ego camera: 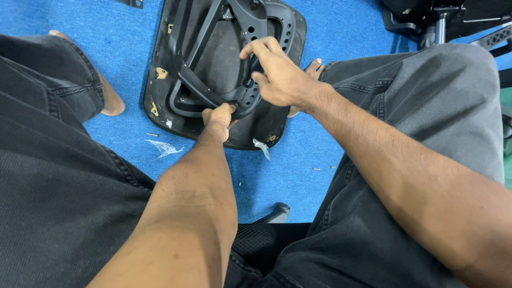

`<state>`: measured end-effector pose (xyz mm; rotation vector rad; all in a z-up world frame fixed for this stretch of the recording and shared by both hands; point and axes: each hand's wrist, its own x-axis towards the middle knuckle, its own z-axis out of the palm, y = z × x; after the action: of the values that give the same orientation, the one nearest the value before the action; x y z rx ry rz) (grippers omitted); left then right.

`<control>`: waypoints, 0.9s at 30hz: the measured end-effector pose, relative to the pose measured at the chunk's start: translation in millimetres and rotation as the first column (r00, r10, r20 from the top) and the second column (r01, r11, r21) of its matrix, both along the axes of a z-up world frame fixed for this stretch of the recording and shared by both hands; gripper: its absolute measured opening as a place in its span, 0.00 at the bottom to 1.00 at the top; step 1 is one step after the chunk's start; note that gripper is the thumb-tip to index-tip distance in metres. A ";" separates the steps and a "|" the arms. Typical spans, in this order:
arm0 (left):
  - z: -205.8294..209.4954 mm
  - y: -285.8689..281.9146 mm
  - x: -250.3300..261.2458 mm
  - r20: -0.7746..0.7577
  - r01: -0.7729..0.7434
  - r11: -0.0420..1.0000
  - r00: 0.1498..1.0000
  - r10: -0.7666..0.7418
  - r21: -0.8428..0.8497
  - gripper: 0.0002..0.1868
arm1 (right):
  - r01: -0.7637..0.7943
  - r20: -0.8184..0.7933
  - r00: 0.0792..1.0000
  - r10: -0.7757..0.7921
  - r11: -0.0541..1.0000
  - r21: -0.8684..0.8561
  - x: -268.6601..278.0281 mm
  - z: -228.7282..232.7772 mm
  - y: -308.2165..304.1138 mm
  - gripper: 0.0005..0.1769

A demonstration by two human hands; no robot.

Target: The person sits on the floor and uses a screwdriver to attach a metal frame to a black chair seat. They align the parts, insert screws, and tighten them to secure the frame to the seat.

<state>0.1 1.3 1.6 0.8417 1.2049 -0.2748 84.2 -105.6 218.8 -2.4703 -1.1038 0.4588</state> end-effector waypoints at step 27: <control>-6.1 -3.6 -5.9 -0.020 0.033 0.998 0.999 -0.032 0.045 0.34 | -0.044 0.010 0.999 0.043 0.990 0.133 6.3 -34.0 9.2 0.26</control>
<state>-5.7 -2.3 -4.5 0.8999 1.2203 -0.2836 90.5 -96.5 184.8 -2.3382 -1.1550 0.3770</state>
